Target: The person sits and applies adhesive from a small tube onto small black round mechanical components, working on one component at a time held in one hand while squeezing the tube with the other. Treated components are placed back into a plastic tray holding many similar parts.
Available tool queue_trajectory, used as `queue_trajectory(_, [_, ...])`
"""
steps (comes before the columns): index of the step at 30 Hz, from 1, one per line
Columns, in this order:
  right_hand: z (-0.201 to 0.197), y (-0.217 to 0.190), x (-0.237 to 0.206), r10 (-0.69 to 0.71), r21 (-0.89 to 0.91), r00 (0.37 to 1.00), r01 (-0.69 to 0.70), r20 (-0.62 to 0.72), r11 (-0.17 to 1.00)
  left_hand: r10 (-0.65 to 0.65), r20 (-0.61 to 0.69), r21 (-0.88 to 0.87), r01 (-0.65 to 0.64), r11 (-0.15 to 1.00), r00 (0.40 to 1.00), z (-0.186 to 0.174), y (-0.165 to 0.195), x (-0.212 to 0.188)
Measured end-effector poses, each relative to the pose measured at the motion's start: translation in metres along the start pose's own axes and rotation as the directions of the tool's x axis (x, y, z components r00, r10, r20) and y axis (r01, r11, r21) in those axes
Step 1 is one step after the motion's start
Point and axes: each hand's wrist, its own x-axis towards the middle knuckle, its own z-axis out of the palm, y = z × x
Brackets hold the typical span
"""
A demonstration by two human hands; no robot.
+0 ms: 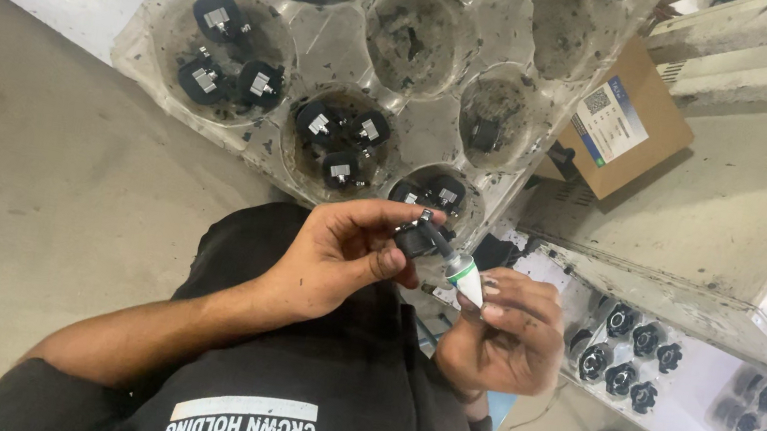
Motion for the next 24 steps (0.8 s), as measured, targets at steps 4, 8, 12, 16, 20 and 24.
queue_trajectory(4, [-0.003, 0.004, 0.001, 0.018, 0.011, 1.000, -0.018, 0.010, 1.000, -0.037, 0.008, -0.026, 0.037, 0.999, 0.999, -0.002, -0.002, 0.003])
queue_trajectory(8, [-0.008, 0.007, 0.003, 0.031, 0.012, 0.998, -0.031, 0.053, 0.999, -0.063, 0.014, -0.056, 0.064, 0.996, 0.998, -0.002, -0.002, 0.006])
queue_trajectory(12, [-0.010, 0.008, 0.004, 0.063, 0.033, 0.998, -0.064, 0.028, 0.997, -0.093, 0.024, -0.110, 0.095, 0.989, 0.995, -0.001, -0.002, 0.009])
queue_trajectory(16, [-0.017, 0.011, 0.008, 0.084, 0.028, 0.996, -0.084, 0.014, 0.996, -0.095, 0.038, -0.123, 0.099, 0.988, 0.995, 0.004, -0.001, 0.016])
queue_trajectory(20, [-0.034, 0.022, 0.007, 0.100, 0.066, 0.995, -0.099, -0.018, 0.993, -0.059, -0.005, -0.031, 0.059, 0.998, 0.998, 0.014, 0.008, 0.027])
queue_trajectory(24, [-0.065, 0.050, 0.008, 0.036, 0.216, 0.951, 0.033, -0.308, 0.976, 0.078, -0.004, 0.234, -0.075, 0.969, 0.997, 0.017, 0.028, 0.061])
